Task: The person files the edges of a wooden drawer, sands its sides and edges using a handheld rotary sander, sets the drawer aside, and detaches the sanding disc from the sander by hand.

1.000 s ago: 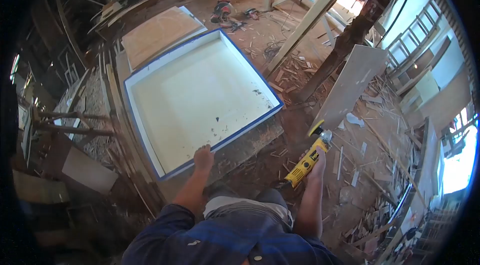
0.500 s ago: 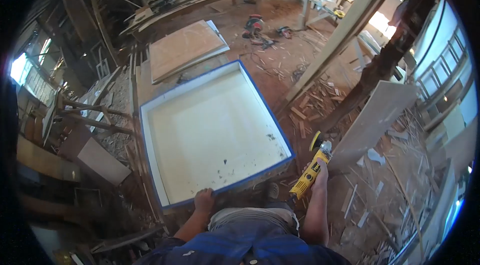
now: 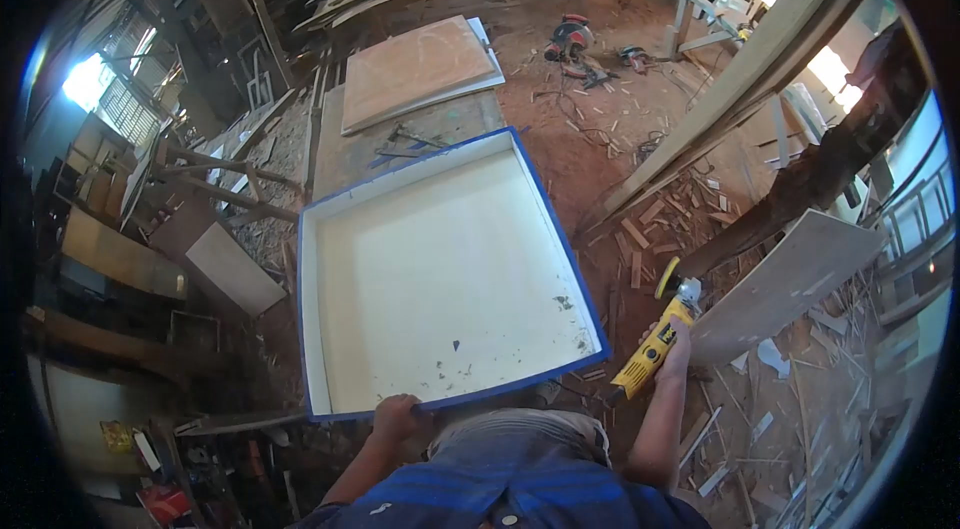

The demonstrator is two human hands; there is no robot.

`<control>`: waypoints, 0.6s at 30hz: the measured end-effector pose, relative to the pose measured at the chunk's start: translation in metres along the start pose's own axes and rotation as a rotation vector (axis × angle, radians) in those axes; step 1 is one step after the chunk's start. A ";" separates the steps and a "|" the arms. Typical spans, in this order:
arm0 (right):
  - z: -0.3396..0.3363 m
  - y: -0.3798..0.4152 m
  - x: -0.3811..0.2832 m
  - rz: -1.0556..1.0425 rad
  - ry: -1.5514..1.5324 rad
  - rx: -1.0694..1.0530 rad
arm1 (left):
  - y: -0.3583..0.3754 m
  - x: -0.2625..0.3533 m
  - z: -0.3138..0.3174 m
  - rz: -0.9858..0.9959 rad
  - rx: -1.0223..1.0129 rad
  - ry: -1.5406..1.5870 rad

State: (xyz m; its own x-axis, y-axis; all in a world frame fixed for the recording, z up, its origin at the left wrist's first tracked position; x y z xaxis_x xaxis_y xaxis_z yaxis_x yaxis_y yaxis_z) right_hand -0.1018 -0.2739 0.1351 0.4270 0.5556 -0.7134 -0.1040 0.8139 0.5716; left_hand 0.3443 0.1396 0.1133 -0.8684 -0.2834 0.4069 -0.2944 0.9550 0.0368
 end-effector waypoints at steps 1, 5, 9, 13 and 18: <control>-0.004 -0.001 0.000 0.000 -0.015 0.010 | -0.006 0.010 -0.024 -0.016 -0.014 0.022; -0.041 -0.012 0.002 -0.044 -0.045 0.092 | -0.045 0.036 -0.139 -0.220 -0.246 0.000; -0.031 0.000 -0.003 -0.111 -0.049 0.148 | -0.137 0.061 -0.319 -0.015 0.123 -0.113; -0.015 0.007 0.004 -0.105 -0.143 0.092 | -0.257 0.020 -0.448 0.092 0.380 -0.506; -0.002 0.018 0.022 -0.082 -0.173 0.056 | -0.389 -0.031 -0.550 -0.029 0.363 -0.219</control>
State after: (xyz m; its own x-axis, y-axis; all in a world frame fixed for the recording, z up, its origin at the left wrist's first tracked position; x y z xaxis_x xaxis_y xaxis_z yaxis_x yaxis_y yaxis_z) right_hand -0.0963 -0.2466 0.1288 0.5807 0.4463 -0.6809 -0.0144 0.8419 0.5394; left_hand 0.7050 -0.1743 0.5882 -0.9105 -0.3588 0.2054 -0.4072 0.8645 -0.2947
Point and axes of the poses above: each hand's wrist, its own y-axis away from the middle knuckle, its own z-axis out of the palm, x = y × z, the point moved 9 cm from there along -y, towards the middle knuckle, and after that the axes turned 5 degrees about z, right-handed, at the moved point
